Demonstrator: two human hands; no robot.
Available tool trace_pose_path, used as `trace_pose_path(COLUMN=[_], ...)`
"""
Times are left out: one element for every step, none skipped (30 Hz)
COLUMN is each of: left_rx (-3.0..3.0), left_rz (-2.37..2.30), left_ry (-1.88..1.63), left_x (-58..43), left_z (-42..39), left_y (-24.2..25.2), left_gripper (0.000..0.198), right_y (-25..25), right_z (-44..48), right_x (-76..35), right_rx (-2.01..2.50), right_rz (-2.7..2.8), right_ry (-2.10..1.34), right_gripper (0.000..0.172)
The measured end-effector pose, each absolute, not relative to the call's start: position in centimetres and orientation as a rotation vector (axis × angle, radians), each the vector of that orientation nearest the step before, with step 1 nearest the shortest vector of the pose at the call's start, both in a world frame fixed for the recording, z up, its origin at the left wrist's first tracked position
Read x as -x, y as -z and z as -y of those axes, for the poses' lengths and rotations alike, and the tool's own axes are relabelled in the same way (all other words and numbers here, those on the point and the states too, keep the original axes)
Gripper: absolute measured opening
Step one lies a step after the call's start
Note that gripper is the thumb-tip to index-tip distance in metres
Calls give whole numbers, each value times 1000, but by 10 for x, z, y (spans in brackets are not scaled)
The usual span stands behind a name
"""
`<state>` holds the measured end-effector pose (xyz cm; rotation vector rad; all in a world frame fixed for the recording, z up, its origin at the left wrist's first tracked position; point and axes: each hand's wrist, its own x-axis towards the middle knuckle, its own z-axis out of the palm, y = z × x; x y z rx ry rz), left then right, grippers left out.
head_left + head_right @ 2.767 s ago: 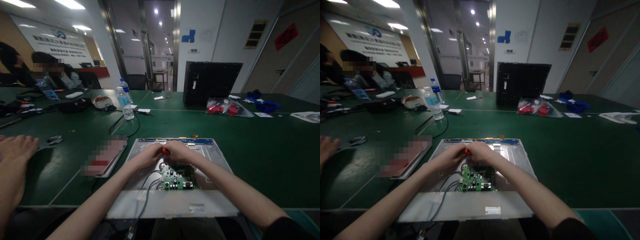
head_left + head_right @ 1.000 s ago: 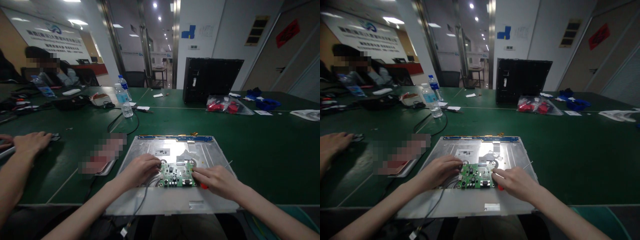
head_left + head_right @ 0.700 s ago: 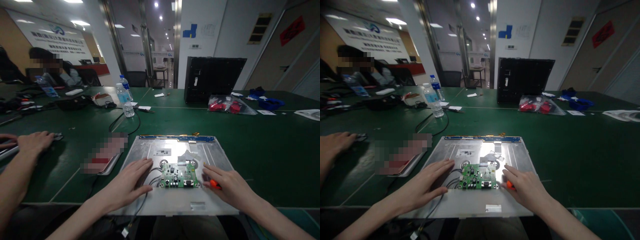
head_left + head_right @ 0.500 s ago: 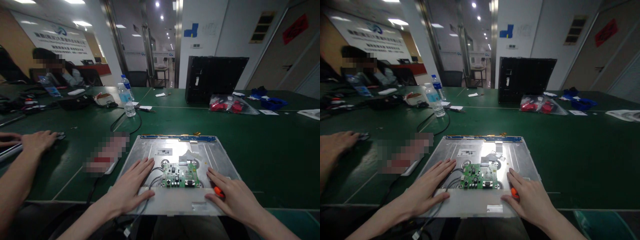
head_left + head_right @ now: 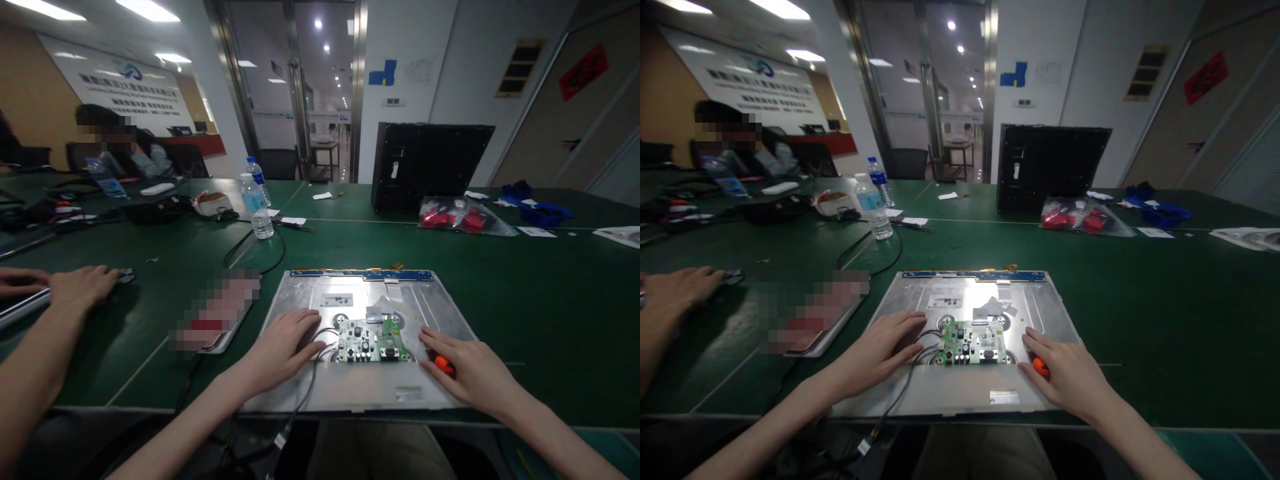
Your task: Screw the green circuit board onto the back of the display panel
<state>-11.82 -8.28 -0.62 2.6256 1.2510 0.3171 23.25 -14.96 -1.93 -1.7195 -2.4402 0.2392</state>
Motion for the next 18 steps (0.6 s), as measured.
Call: trace_pose_path(left_rx=[-2616, -2600, -2576, -2554, -2540, -2528, -2509, -2501, -2497, -2492, -2487, -2484, -2480, -2474, -2467, -2459, -2451, -2442], left_rz=[-1262, -1286, -1325, -1352, -1375, -1378, -1378, -1379, -1375, -1363, -1344, -1314, -1286, -1260, -1238, -1218, -1200, -1183], left_ry=[-335, -328, -334, -335, -346, -333, -336, -341, -345, -345, -335, -312, -290, -267, -250, -241, -237, -239], left_x=[115, 111, 106, 102, 97, 93, 89, 85, 81, 77, 74, 71, 68, 66, 65, 64, 64, 65], left_z=[78, 73, 67, 61, 54, 48, 41, 34, 27, 20, 14, 7, 1, -4, -8, -10, -12, -13], left_y=[4, 2, 1, 0, -1, -1, -1, -1, -1, -1, -1, -1, -1, -1, -1, -2, -2, -2], left_gripper=[34, 30, 28, 27, 28, 30, 32, 33, 34, 36, 36, 35, 32, 27, 22, 17, 13, 9], right_y=[16, 11, 6, 0, -7, -14, -22, -29, -36, -43, -50, -55, -59, -63, -65, -67, -67, -66], right_z=[148, 145, 142, 139, 135, 132, 129, 125, 121, 117, 113, 107, 100, 92, 83, 74, 64, 54], right_x=[-232, -232, -232, -232, -231, -230, -228, -226, -223, -220, -217, -213, -209, -204, -199, -194, -187, -181], right_rx=[1708, 1690, 1672, 1656, 1641, 1618, 1578, 1530, 1475, 1425, 1384, 1334, 1261, 1153, 1065, 1007, 978, 978], right_rz=[2437, 2428, 2401, 2353, 2283, 2203, 2119, 2021, 1919, 1799, 1679, 1568, 1466, 1366, 1269, 1194, 1149, 1119], right_ry=[-277, -316, -348, -372, -385, -399, -420, -430, -452, -476, -543, -624, -710, -792, -876, -964, -1060, -1142], right_gripper=[46, 42, 38, 35, 33, 33, 33, 33, 31, 29, 28, 28, 28, 28, 29, 34, 39, 43])
